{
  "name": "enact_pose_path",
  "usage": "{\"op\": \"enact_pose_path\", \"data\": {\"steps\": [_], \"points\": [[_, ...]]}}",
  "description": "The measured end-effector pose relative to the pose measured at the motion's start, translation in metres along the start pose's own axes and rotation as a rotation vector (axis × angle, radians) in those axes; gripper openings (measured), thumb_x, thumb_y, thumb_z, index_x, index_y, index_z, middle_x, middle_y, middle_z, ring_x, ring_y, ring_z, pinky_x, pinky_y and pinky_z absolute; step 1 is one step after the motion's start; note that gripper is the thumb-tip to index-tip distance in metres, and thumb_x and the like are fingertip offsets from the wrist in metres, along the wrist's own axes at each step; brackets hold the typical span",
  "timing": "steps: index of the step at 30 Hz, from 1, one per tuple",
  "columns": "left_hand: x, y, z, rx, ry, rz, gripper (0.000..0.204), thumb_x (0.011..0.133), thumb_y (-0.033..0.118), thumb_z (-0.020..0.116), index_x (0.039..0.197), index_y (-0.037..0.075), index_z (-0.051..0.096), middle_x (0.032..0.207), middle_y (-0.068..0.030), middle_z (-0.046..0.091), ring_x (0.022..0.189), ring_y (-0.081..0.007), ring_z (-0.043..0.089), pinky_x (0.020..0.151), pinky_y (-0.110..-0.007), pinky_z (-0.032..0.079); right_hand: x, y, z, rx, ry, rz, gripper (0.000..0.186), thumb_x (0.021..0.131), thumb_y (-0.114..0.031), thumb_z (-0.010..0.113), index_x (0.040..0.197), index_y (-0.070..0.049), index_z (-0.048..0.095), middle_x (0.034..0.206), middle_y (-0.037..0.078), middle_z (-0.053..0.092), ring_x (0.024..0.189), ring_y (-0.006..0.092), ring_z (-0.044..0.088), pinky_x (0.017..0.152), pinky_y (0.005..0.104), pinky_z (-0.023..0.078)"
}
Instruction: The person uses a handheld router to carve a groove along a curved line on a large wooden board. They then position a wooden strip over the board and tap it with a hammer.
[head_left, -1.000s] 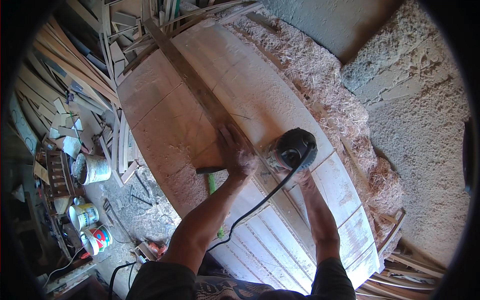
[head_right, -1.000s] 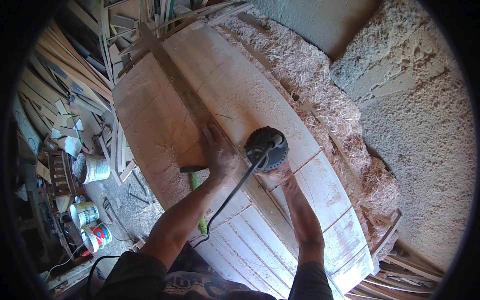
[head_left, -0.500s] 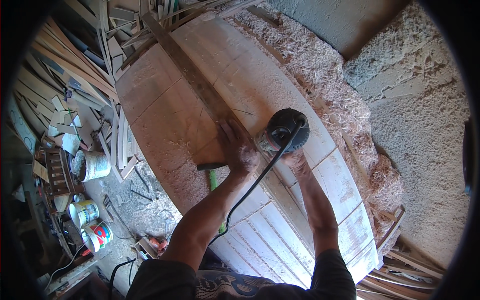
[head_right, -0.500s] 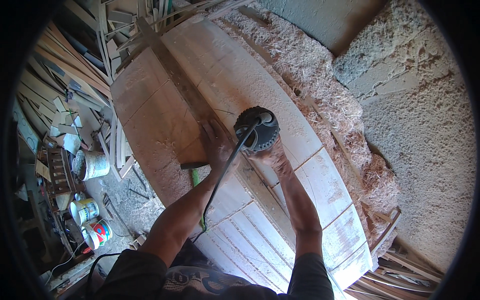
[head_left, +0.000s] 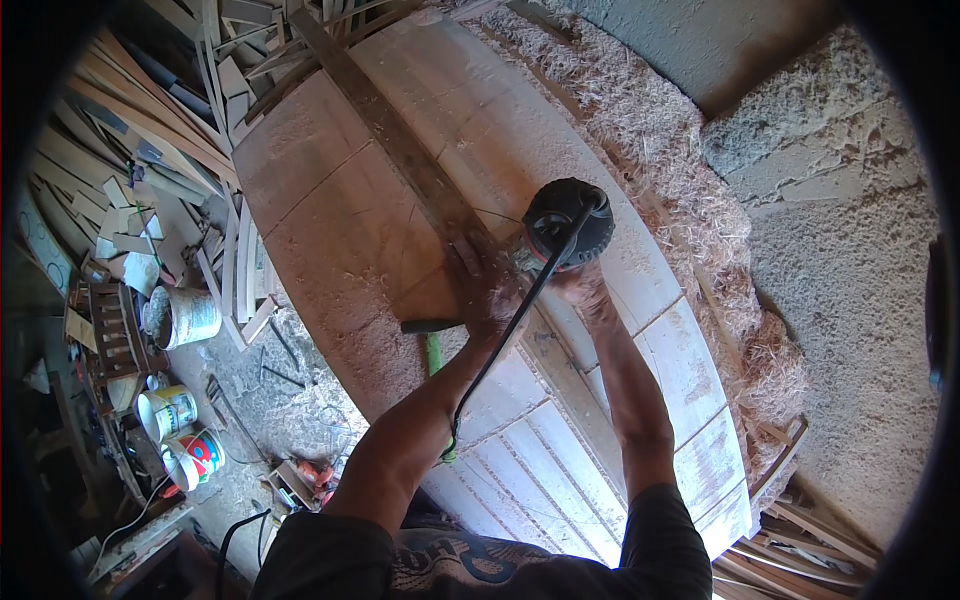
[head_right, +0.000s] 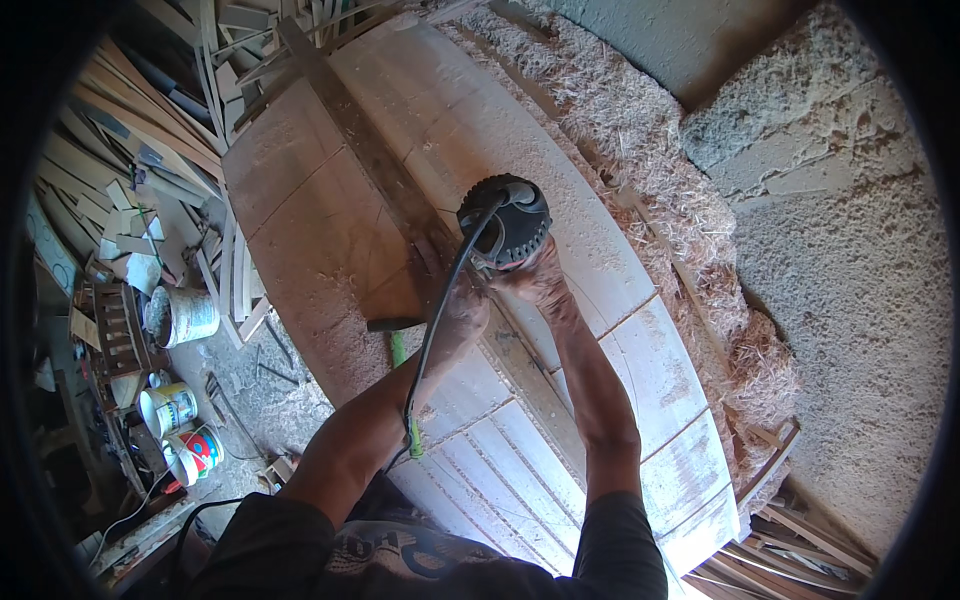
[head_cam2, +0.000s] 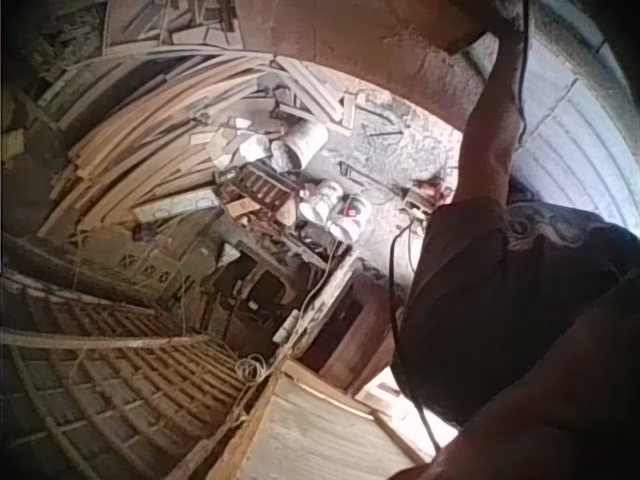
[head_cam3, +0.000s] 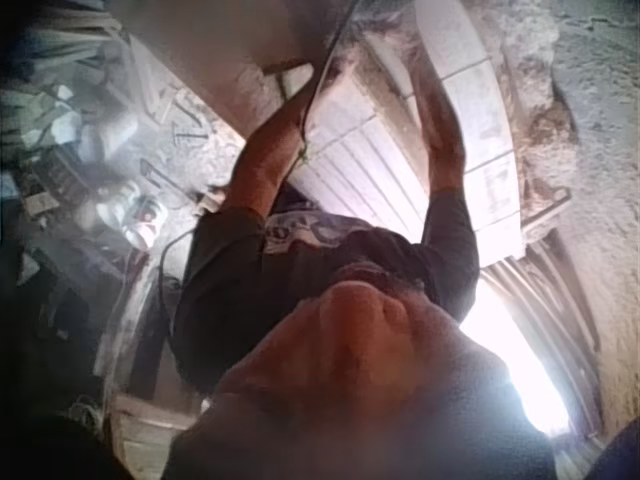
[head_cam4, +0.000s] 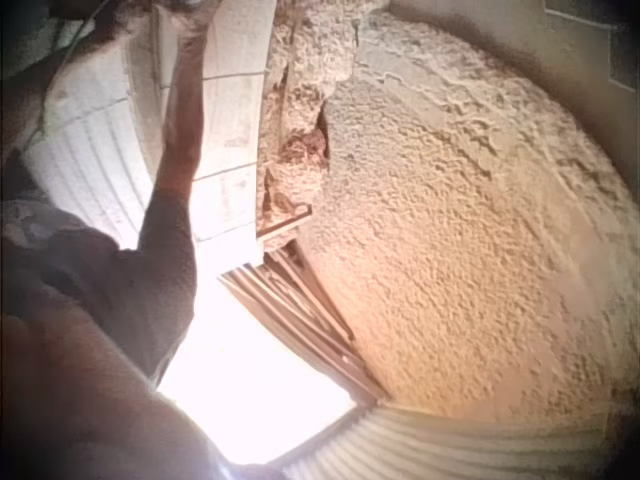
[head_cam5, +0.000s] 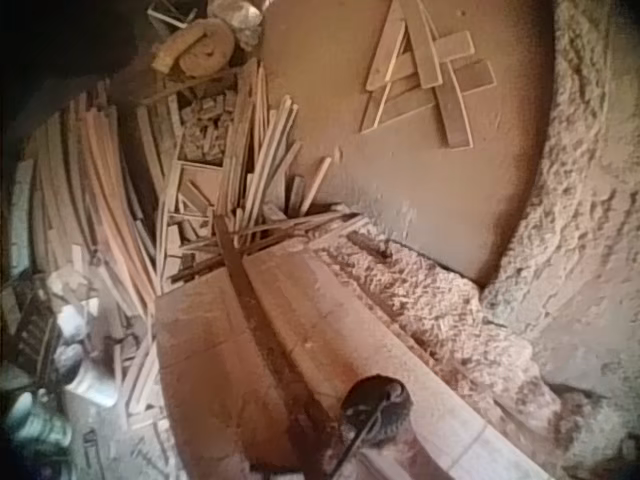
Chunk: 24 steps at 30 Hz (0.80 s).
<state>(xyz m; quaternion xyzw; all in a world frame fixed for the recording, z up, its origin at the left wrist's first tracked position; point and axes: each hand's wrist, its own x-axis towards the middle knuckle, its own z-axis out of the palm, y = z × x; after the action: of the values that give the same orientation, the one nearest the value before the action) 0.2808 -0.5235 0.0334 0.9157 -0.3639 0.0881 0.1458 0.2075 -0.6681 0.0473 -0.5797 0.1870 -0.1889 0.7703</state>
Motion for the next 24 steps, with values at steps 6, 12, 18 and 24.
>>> {"op": "enact_pose_path", "data": {"steps": [6, 12, 18, 24], "points": [[0.0, 0.004, -0.007, -0.015, -0.077, -0.008, 0.092, 0.091, 0.044, 0.062, 0.151, -0.014, 0.025, 0.154, -0.0402, 0.022, 0.145, -0.0554, 0.025, 0.116, -0.061, 0.029, 0.013, 0.004, 0.003, 0.075, 0.027, -0.038, 0.075, 0.057, -0.006, 0.09, 0.126, -0.006, 0.061, 0.119, 0.004, 0.07, 0.108, 0.0137, 0.066, 0.099, 0.0307, 0.052], [0.005, 0.009, -0.015, -0.093, -0.071, -0.026, 0.089, 0.091, 0.037, 0.062, 0.152, -0.015, 0.022, 0.155, -0.0409, 0.019, 0.144, -0.0569, 0.024, 0.116, -0.062, 0.027, 0.028, 0.0, 0.007, 0.047, 0.033, -0.036, 0.074, 0.056, -0.005, 0.09, 0.124, -0.006, 0.061, 0.117, 0.004, 0.07, 0.106, 0.0149, 0.066, 0.097, 0.0311, 0.052], [0.004, -0.006, -0.013, -0.327, 0.005, 0.028, 0.075, 0.093, 0.019, 0.056, 0.152, -0.013, 0.022, 0.155, -0.0399, 0.02, 0.144, -0.058, 0.024, 0.116, -0.063, 0.026, 0.039, -0.011, 0.017, -0.397, 0.015, -0.238, 0.074, 0.056, -0.003, 0.089, 0.124, -0.006, 0.06, 0.116, 0.005, 0.07, 0.105, 0.0156, 0.066, 0.098, 0.0321, 0.053], [0.061, -0.048, -0.054, -0.46, -0.39, 0.009, 0.063, 0.105, 0.029, 0.037, 0.156, -0.005, 0.021, 0.162, -0.0318, 0.017, 0.15, -0.0443, 0.023, 0.122, -0.058, 0.019, 0.037, -0.004, 0.006, 0.238, 0.062, 0.136, 0.08, 0.06, 0.002, 0.085, 0.133, -0.009, 0.054, 0.119, 0.005, 0.07, 0.109, 0.0152, 0.067, 0.097, 0.0321, 0.055]]}}
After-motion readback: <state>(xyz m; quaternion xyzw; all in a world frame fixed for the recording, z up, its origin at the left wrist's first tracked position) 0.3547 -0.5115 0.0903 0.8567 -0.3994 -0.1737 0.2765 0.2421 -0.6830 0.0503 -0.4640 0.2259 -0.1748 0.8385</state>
